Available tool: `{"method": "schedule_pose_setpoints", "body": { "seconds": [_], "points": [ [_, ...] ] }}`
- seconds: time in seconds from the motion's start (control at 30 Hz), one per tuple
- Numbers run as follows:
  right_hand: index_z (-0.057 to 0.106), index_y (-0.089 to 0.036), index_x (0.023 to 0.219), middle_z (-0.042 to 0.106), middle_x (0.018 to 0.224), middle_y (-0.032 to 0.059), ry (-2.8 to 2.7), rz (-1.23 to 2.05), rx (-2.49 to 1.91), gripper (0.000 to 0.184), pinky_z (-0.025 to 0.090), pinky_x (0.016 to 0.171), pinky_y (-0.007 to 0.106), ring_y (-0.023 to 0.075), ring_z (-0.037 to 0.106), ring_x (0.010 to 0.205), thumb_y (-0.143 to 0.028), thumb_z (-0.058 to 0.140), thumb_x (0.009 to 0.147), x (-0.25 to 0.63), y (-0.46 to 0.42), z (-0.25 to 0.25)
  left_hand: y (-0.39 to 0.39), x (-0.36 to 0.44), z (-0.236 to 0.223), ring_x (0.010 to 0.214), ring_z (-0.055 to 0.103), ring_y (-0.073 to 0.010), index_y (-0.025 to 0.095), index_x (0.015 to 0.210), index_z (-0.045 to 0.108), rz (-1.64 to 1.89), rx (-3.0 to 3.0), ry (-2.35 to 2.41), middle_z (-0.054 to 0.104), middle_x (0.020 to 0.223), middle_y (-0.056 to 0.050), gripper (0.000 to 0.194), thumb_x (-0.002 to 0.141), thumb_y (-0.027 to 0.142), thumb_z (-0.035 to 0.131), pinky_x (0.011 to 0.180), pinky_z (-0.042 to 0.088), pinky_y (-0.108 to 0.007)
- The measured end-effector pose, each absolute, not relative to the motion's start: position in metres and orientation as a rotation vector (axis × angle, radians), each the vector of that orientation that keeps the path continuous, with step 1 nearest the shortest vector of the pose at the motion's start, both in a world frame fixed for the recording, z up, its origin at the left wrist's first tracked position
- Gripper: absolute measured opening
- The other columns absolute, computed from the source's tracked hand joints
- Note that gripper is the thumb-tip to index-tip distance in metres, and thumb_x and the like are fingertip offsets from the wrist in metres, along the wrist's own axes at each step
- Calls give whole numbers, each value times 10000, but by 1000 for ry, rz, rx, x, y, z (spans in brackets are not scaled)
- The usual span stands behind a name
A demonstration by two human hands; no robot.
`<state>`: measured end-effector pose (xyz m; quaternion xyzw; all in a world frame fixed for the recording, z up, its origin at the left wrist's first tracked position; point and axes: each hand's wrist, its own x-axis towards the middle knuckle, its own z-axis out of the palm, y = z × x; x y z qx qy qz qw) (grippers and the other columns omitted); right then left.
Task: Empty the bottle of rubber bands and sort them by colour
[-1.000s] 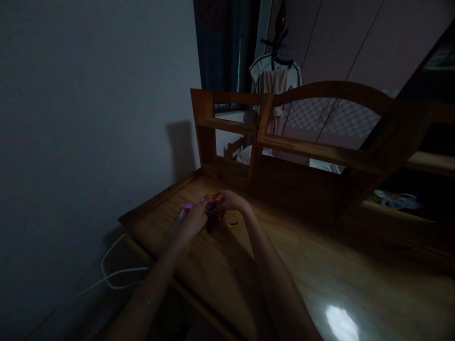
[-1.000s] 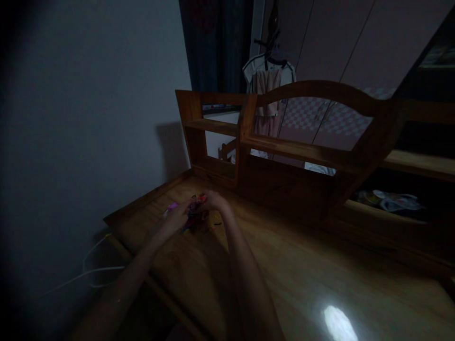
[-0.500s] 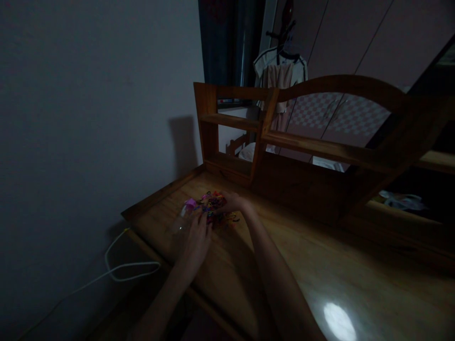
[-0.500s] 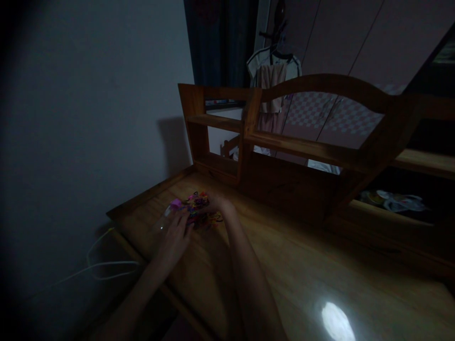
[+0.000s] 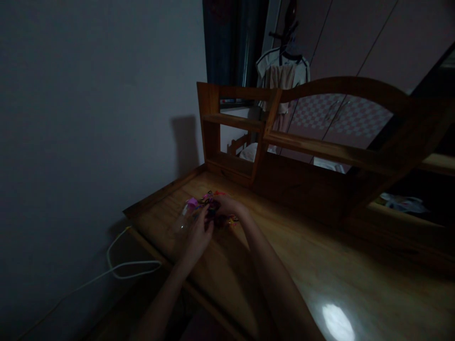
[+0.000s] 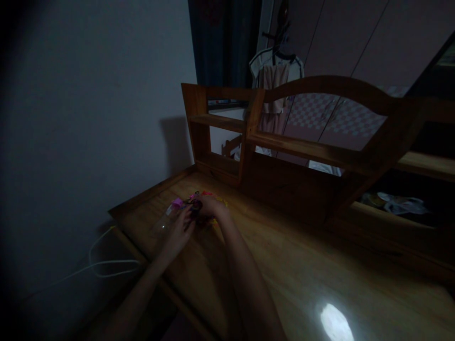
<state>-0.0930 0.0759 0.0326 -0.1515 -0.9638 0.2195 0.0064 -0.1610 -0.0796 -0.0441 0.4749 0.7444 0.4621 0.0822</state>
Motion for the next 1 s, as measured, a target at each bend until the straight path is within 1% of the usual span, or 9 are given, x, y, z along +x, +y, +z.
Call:
{"method": "schedule_pose_setpoints", "body": {
  "seconds": [0.13,0.2,0.27,0.33,0.47,0.57,0.73,0.9,1.0],
  "points": [
    [664,-188,1128,706,1091,62,-2963,654,-545,379,461,800,225,205,651,963,-144,598,758,-89,82,40,-84,-153,-31,1042,627,-208,207,1405,393,1372,1424,2266,608,1251,-111,511,900,220,470,977,483,-410],
    [667,-170,1115,701,1105,76,-2924,637,-589,356,445,804,219,204,641,982,-120,557,780,-86,87,47,-89,-150,-15,1034,617,-215,207,1342,470,1317,1476,2386,624,1212,-97,436,907,232,465,989,464,-409],
    [658,-168,1127,691,1135,82,-2884,629,-621,359,429,821,215,200,626,1017,-102,517,804,-83,91,52,-95,-150,1,1112,572,-237,213,1245,556,1246,1547,2556,602,1240,-89,347,914,244,457,1035,415,-407],
    [656,-171,1130,686,1145,79,-2854,634,-643,360,422,826,212,195,619,1030,-96,496,816,-80,94,57,-101,-157,13,1183,515,-264,205,1197,588,1159,1582,2732,577,1257,-99,314,920,262,451,1063,371,-415],
    [679,-178,1103,704,1097,70,-2831,681,-655,330,437,798,208,191,638,987,-117,523,819,-78,96,59,-112,-179,13,1106,515,-323,187,1274,537,805,1540,2976,586,1165,-140,399,907,337,493,971,399,-463],
    [686,-202,1117,720,1060,44,-2818,736,-652,332,454,771,194,168,659,933,-129,535,831,-78,94,58,-115,-191,3,1021,541,-322,182,1325,488,627,1489,3020,596,1119,-140,485,885,384,531,899,423,-441],
    [687,-213,1142,717,1081,40,-2789,769,-658,358,468,779,186,156,662,953,-120,554,823,-77,92,59,-110,-190,-2,949,569,-285,173,1322,482,590,1474,3042,609,1057,-122,432,929,351,446,835,435,-383],
    [688,-196,1137,723,1059,48,-2762,744,-658,371,465,792,190,152,665,954,-90,547,811,-72,96,61,-114,-202,3,981,558,-316,149,1225,553,496,1455,3092,601,1004,-134,385,908,353,475,857,426,-409],
    [695,-174,1112,722,1064,57,-2744,722,-660,331,462,801,195,157,662,962,-112,544,824,-71,99,60,-120,-221,2,990,555,-324,140,1255,533,491,1420,3151,591,1019,-148,410,907,349,471,855,426,-414]
  ]
}}
